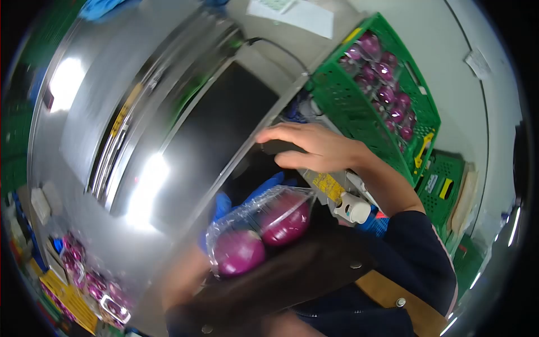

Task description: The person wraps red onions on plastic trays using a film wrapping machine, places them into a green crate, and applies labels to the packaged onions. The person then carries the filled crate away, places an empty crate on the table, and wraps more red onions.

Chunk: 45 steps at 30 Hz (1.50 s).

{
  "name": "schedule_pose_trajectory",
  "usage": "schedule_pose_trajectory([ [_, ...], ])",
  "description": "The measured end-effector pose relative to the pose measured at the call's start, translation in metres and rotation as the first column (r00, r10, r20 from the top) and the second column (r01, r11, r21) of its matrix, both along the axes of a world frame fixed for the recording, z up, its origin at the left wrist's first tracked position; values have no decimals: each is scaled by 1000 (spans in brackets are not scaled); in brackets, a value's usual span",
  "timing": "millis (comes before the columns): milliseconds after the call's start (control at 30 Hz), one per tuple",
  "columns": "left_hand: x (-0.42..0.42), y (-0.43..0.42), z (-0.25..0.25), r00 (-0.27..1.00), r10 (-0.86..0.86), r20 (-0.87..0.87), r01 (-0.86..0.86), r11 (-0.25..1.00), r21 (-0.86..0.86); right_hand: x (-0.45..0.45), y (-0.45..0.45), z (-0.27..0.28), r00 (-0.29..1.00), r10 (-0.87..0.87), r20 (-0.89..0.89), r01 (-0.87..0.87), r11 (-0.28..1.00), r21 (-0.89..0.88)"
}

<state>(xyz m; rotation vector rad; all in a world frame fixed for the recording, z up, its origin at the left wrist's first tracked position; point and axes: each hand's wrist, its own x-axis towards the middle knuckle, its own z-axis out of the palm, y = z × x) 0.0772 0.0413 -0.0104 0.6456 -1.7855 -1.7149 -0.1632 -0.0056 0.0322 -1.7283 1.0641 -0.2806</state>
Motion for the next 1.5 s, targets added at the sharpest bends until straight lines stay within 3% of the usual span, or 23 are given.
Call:
schedule_pose_trajectory([
  [33,-7,-3,4,998,-61,32,60,997,38,-11,4,7,970,101,223,-69,987,-146],
  [100,-20,-12,12,979,-174,106,161,980,117,-5,24,30,947,215,240,-217,976,-19],
  [167,-34,-26,19,937,-275,215,236,953,193,-18,34,30,986,-52,160,-8,935,355],
  [233,-52,-31,13,880,-331,340,241,929,280,-47,53,-9,895,-346,282,243,907,343],
  [300,-70,-18,-35,983,-162,83,92,838,537,-84,67,-27,621,-653,434,397,739,544],
  [333,-107,-33,14,983,-56,-177,183,464,867,-105,71,-23,532,-727,434,495,683,538],
  [367,-133,-42,41,929,166,-332,339,-15,941,-129,76,-31,489,-807,331,723,587,365],
  [400,-140,-45,26,916,100,-389,386,45,921,-154,81,-39,403,-893,201,885,436,163],
  [433,-144,-51,26,937,-78,-339,348,231,909,-189,83,-48,11,-987,160,873,88,481],
  [467,-147,-54,25,938,-237,-253,333,415,846,-227,89,-60,-193,-970,149,877,-103,470],
  [500,-148,-59,24,920,-369,-132,339,581,740,-251,85,-60,-323,-912,252,904,-219,368],
  [533,-145,-63,22,912,-396,-105,328,554,765,-279,82,-56,-426,-866,263,856,-291,428],
  [567,-141,-63,19,928,-366,-66,278,565,777,-321,90,-84,-424,-804,417,900,-321,294],
  [633,-134,-61,13,954,-300,13,172,582,795,-398,103,-135,-458,-757,466,874,-479,82],
  [733,-125,-63,4,953,-269,136,54,598,800,-465,109,-183,-560,-678,476,755,-654,-43],
  [833,-115,-61,-7,974,-163,157,-40,560,828,-481,99,-201,-614,-702,361,698,-697,-168],
  [967,-107,-62,-15,976,-65,207,-150,487,860,-506,85,-223,-557,-752,353,714,-651,-259],
  [1133,-96,-68,-13,943,-37,331,-271,493,827,-525,77,-212,-660,-726,194,736,-676,-29],
  [1233,-90,-65,-12,939,14,345,-314,446,838,-511,68,-210,-597,-708,377,791,-599,128],
  [1267,-84,-66,-15,950,-3,312,-280,434,856,-518,75,-220,-551,-766,331,828,-551,104],
  [1333,-73,-60,-30,969,20,248,-234,404,884,-533,88,-234,-617,-787,13,785,-614,82],
  [1400,-65,-63,-40,973,-48,224,-194,351,916,-532,89,-236,-482,-874,-60,875,-478,-73],
  [1500,-44,-58,-30,980,107,170,-199,401,894,-583,107,-261,-100,-992,-73,964,-115,242],
])
